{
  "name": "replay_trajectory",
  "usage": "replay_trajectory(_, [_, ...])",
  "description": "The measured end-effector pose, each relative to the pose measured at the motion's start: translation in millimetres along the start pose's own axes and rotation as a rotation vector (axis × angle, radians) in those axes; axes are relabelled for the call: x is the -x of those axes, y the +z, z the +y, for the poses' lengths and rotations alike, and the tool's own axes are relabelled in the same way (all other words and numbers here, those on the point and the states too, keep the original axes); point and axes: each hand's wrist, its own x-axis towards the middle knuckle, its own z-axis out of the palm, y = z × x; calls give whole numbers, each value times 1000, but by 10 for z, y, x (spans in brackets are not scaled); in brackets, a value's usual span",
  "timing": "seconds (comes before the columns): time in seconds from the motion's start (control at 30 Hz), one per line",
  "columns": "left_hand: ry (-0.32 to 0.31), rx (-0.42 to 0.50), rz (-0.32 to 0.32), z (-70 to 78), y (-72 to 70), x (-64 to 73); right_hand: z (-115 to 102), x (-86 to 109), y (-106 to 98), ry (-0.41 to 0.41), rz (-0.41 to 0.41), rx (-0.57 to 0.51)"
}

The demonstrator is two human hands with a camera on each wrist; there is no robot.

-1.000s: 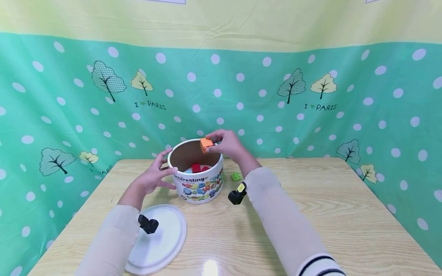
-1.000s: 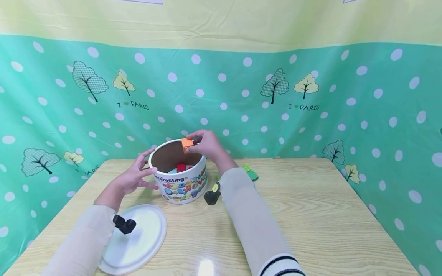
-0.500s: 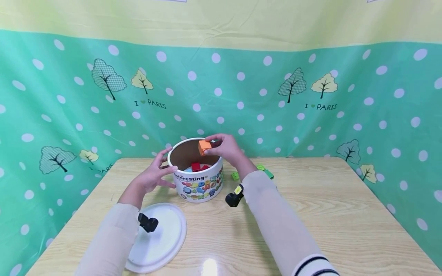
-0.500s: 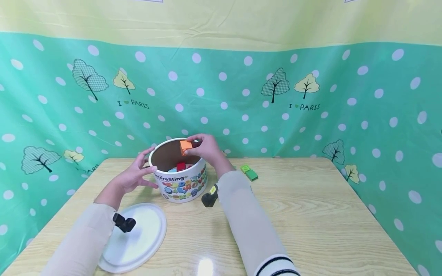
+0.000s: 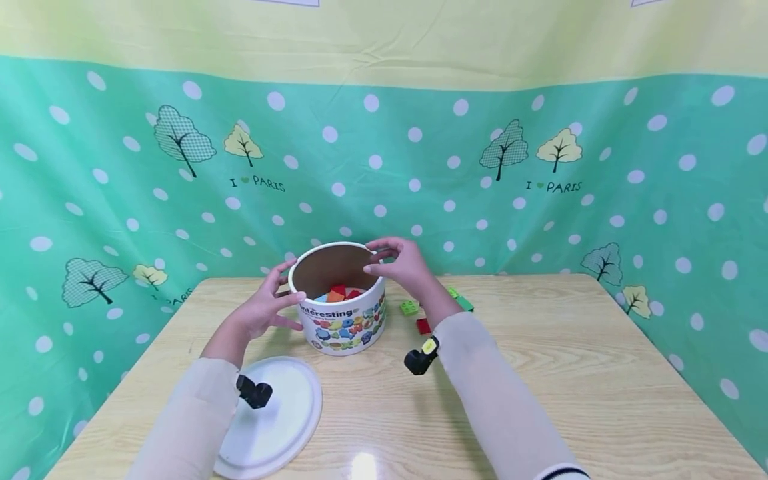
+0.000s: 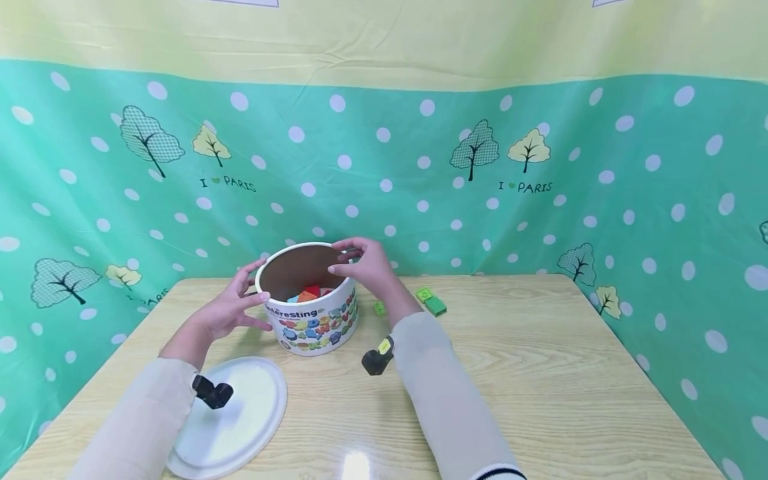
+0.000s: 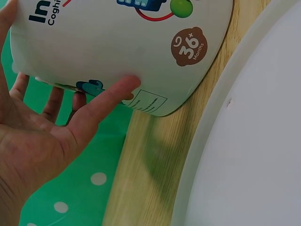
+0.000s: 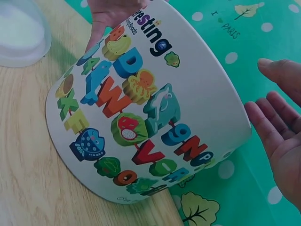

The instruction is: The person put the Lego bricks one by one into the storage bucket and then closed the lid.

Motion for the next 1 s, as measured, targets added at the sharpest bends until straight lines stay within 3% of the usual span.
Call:
replay_trajectory(0.43, [0,-16,6,-2,7,15,128,283,-198,-136,36,-4])
replay_trajectory(0.77, [-5,-4,10,13,14,4,233,508,-403,-157,60,78])
replay_trajectory(1.0, [-7,-3,7,4,7,2,351,635,-549,-176,70,45])
